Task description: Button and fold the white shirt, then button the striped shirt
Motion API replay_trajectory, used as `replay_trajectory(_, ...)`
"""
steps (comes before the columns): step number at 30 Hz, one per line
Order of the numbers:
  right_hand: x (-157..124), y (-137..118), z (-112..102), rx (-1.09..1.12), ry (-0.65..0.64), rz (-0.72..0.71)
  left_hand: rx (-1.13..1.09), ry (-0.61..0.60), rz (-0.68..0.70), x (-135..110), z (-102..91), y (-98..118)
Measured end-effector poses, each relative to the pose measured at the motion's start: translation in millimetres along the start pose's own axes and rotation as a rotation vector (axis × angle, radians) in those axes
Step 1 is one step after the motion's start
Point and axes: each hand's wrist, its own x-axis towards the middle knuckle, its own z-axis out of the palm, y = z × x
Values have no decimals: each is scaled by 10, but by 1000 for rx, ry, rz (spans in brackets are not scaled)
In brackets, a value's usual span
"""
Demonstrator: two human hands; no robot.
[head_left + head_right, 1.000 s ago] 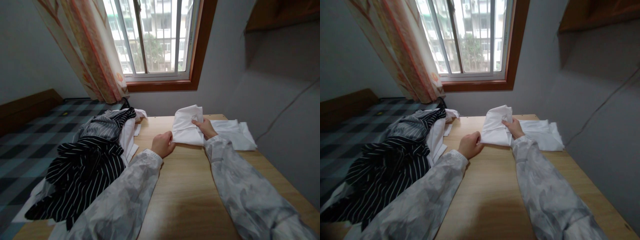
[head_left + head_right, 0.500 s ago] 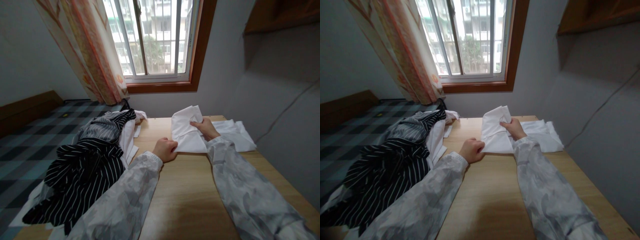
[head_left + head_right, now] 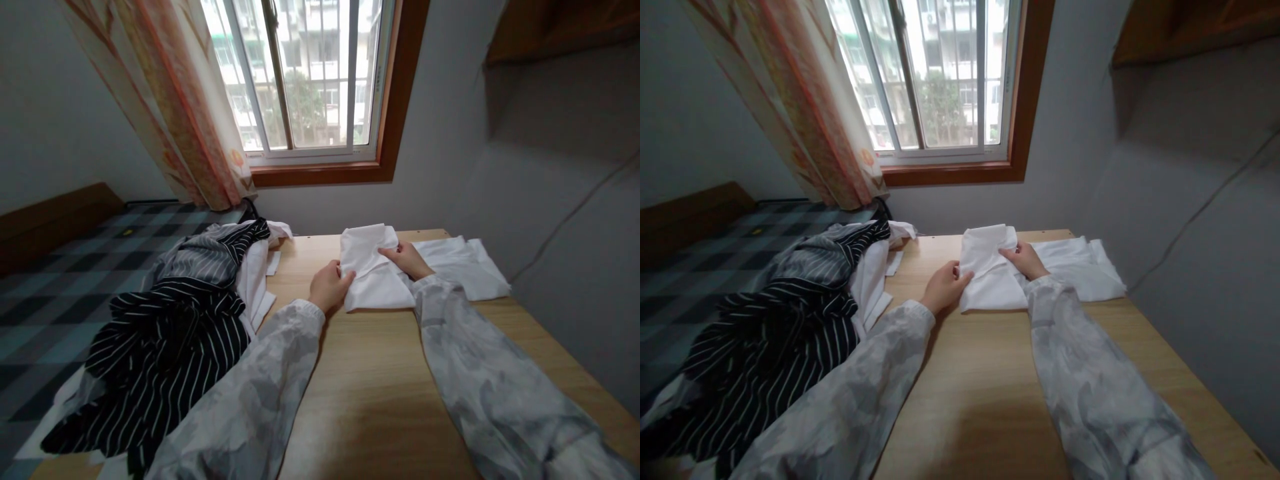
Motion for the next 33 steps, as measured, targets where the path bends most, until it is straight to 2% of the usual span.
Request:
replay_trajectory(5, -68, -89, 121, -20, -72, 7, 11, 29, -40, -1, -139, -65)
replay_trajectory(12, -180, -237, 375, -45, -48, -65, 16, -70, -110, 27, -465, -278)
replay_trajectory(17, -287, -257, 447, 159, -173, 42, -90, 71, -203, 134, -445, -330)
replay_trajectory(21, -358, -271, 461, 112, -249, 39, -19, 134, -157, 196, -415, -382)
replay_trajectory(24, -384, -282, 489, 4, -206, 5, 25, 132, -114, 217, -438, -429)
replay_trajectory(27, -402, -303, 537, -42, -140, -5, 4, 136, -135, 226, -445, -468)
replay_trajectory(30, -429, -354, 567, -32, -27, -37, -75, 278, -144, 220, -400, -502)
replay_trajectory(31, -443, -378, 568, -47, 29, -78, -101, 349, -107, 215, -375, -515)
replay_trajectory(33, -475, -428, 564, -138, 131, -222, -94, 466, 55, 201, -323, -539)
